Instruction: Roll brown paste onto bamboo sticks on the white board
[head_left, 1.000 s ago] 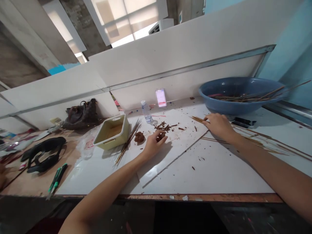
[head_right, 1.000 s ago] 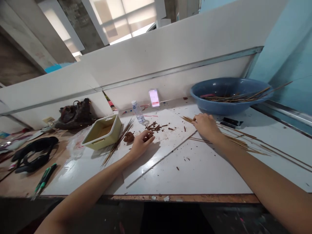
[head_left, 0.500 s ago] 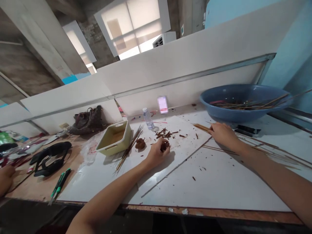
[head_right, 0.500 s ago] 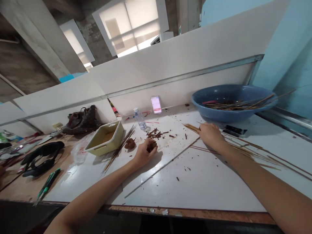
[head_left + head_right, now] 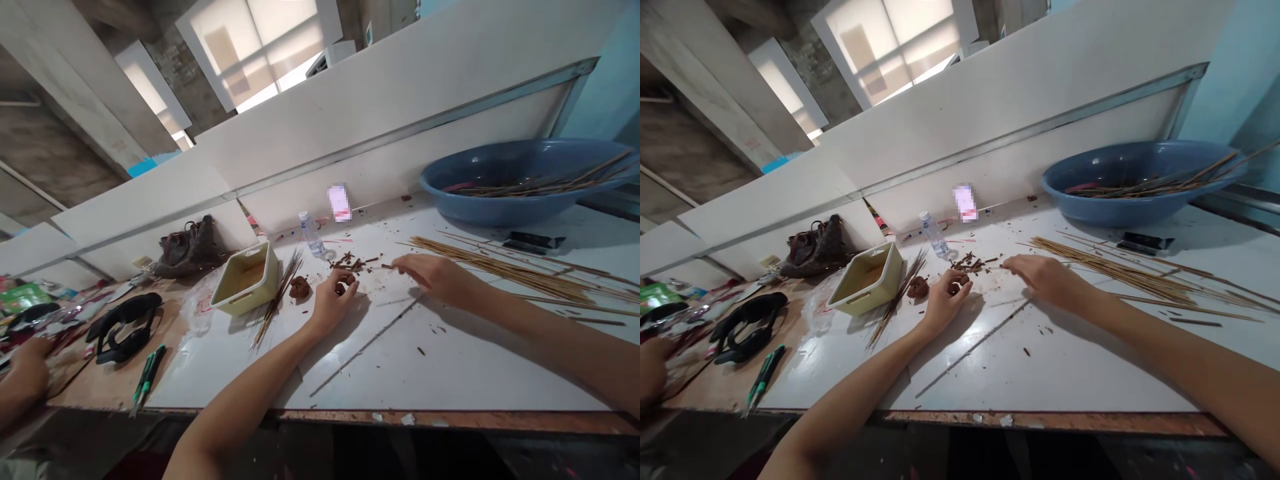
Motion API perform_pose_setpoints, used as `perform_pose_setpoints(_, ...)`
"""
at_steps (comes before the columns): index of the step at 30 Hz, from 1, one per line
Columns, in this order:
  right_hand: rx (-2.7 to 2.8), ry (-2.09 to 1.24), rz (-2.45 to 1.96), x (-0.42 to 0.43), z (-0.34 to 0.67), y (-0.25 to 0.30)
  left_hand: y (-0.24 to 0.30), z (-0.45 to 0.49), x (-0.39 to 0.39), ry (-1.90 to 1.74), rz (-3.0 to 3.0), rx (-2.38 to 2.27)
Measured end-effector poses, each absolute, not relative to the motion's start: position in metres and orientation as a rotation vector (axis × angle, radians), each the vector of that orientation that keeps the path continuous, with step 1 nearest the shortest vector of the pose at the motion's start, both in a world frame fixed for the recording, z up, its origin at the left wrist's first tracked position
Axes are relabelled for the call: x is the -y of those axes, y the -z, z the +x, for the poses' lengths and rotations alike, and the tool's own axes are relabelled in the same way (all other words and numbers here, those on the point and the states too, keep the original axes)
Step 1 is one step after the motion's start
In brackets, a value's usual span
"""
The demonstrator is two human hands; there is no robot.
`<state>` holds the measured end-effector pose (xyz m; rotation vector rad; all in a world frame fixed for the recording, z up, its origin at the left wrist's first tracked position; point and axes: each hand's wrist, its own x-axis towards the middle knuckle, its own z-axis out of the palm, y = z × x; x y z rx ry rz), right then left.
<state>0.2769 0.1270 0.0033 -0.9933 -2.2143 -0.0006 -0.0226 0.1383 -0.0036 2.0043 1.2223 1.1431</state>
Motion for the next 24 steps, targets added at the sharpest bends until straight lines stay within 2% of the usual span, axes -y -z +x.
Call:
perform_pose_setpoints(3,2.288,-0.08,-0.895,-0.1186,0.2655,-0.0013,0.0011,-0.0221,-0.1398,-1.191,1.942,-1.201)
perform_pose_setpoints(13,2.202,-0.019,-1.073,-0.1161,0.271,0.0026,0.0024,-0.0222,-0.1414,-1.236,1.912,-1.189)
perform_pose_setpoints(24,2.219,-0.002,-1.099,-0.1154,0.2709,0.0002,0.0009,-0.0257,-0.1407,-1.22,2.145,-1.152)
